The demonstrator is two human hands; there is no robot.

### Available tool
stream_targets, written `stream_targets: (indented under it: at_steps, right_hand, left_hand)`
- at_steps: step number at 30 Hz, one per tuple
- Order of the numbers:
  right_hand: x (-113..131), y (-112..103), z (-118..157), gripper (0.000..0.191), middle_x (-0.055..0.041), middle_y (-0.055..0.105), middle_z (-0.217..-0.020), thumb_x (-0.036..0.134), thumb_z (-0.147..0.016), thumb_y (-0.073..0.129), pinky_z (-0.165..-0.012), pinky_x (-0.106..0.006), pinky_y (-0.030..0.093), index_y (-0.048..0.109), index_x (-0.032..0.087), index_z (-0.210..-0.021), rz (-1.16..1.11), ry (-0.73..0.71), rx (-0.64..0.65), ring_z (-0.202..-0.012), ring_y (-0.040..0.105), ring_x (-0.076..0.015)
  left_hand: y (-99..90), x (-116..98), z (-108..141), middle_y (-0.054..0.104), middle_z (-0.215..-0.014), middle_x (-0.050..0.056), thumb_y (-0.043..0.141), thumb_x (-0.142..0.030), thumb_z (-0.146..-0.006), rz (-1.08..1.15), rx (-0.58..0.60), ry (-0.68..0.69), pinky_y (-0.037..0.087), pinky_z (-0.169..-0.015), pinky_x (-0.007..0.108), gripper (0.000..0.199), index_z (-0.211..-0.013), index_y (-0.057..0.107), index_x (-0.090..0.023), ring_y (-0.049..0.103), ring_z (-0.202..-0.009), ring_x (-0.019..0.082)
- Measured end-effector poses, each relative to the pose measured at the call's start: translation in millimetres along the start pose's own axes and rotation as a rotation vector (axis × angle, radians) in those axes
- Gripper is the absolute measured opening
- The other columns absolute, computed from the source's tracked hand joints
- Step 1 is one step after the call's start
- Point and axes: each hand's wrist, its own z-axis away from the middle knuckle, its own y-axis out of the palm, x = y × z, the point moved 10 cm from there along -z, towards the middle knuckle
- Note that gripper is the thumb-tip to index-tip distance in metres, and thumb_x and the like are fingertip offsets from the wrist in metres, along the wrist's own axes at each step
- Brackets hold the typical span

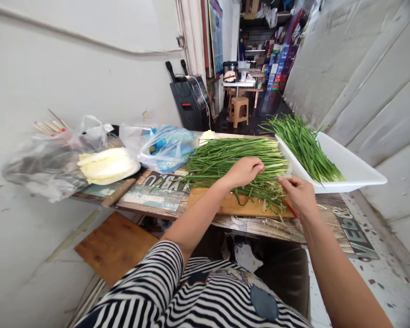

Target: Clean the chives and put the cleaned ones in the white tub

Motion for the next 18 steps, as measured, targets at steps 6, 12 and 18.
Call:
stream_targets:
  at_steps: [6,12,18]
  right_hand:
    - [18,-1,5,0.027,-0.0038,0.070,-0.084,0.046,-0.072,0.071,-0.085,-0.036,0.047,0.071,0.019,-0.072,-0.105,-0.144,-0.015,-0.084,0.062,-0.0196]
    - [18,-3,5,0.023,-0.0017,0.071,-0.080,0.042,-0.071,0.073,-0.083,-0.035,0.048,0.071,0.019,-0.073,-0.206,-0.092,-0.044,-0.078,0.062,-0.0176]
    - [31,1,1,0.021,-0.0038,0.071,-0.076,0.039,-0.075,0.066,-0.068,-0.031,0.048,0.070,0.018,-0.078,0.006,-0.210,0.023,-0.067,0.061,-0.0170]
  left_hand:
    - [28.0,6,-9,0.072,-0.085,0.005,0.039,-0.016,-0.094,0.282,0.096,-0.045,0.051,-0.078,0.025,0.025,-0.077,0.057,-0.015,0.067,-0.080,0.013]
    - [28.4,-5,-8,0.067,-0.074,0.001,0.044,-0.017,-0.091,0.265,0.095,0.012,0.047,-0.075,0.026,0.015,-0.083,0.056,-0.015,0.062,-0.072,0.013]
    - [29.5,-7,-8,0.061,-0.071,-0.002,0.051,-0.017,-0.087,0.218,0.076,0.032,0.042,-0.068,0.024,0.006,-0.086,0.057,-0.016,0.054,-0.066,0.011]
